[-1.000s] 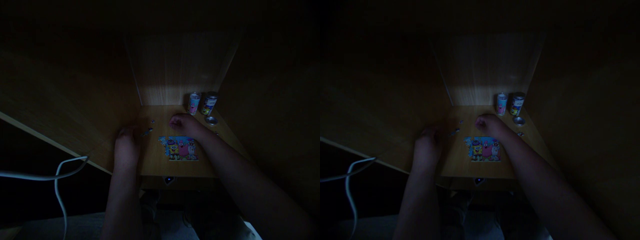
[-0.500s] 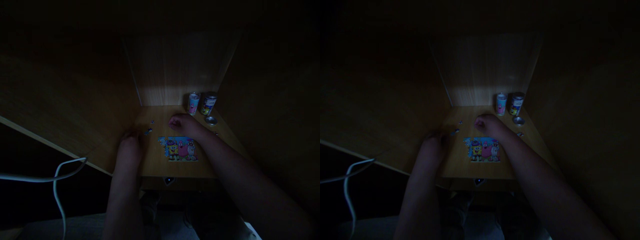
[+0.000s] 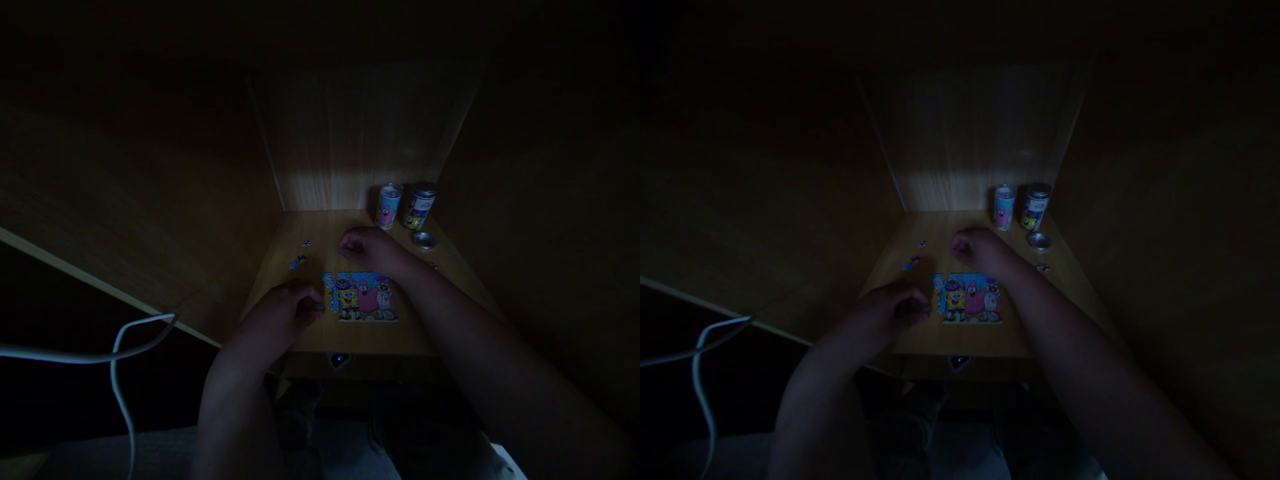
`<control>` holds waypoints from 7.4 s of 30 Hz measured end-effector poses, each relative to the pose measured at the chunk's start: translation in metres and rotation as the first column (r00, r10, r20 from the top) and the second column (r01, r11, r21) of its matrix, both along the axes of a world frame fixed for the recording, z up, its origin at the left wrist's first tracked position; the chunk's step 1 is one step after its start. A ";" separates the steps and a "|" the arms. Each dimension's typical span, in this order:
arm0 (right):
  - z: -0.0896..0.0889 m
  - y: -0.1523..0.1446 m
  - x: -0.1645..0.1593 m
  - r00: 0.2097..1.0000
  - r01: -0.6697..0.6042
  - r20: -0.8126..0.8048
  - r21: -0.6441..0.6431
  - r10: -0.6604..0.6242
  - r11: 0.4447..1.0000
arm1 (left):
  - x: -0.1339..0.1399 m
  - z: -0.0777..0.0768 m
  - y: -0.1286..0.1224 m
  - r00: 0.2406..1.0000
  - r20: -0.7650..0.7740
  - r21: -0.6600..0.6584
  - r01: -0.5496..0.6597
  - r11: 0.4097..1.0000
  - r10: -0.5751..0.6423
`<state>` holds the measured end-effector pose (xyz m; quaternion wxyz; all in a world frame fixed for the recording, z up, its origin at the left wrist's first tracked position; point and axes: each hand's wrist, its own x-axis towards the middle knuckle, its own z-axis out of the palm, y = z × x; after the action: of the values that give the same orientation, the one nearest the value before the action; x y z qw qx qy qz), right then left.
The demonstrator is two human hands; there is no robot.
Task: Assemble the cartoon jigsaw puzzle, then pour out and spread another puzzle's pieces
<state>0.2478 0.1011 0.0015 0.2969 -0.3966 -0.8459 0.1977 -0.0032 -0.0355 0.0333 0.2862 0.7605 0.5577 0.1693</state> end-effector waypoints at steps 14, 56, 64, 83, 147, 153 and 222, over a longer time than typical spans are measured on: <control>0.000 -0.001 0.001 1.000 -0.007 0.005 -0.003 0.007 1.000 | -0.001 -0.003 0.000 1.000 0.002 -0.052 0.031 0.998 -0.031; 0.001 -0.003 -0.001 1.000 -0.012 0.026 -0.001 0.012 1.000 | 0.020 -0.001 0.000 0.994 -0.003 -0.022 0.112 0.993 -0.113; 0.003 -0.003 -0.001 0.999 -0.026 0.024 -0.001 0.026 1.000 | 0.019 -0.002 -0.001 0.977 0.045 -0.018 0.208 0.978 -0.207; 0.003 -0.002 -0.002 0.999 0.010 0.033 0.003 -0.010 1.000 | -0.004 -0.005 0.011 0.982 -0.148 0.380 -0.054 0.923 0.118; 0.017 -0.017 -0.006 0.937 -0.315 -0.275 -0.395 0.217 0.863 | 0.027 -0.022 0.021 0.941 0.274 0.423 -0.305 0.853 0.200; 0.010 -0.013 -0.005 0.970 -0.229 -0.160 -0.332 0.185 0.915 | 0.021 -0.021 0.025 0.994 0.093 0.479 -0.095 0.873 0.057; 0.005 -0.012 -0.006 0.997 -0.038 0.070 -0.089 0.044 0.995 | 0.014 -0.032 0.022 0.841 -0.239 0.455 -0.344 0.821 0.485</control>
<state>0.2420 0.0892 0.0063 0.2444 -0.3987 -0.8545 0.2263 0.0109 -0.0131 0.0012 -0.0197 0.6773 0.7073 0.2012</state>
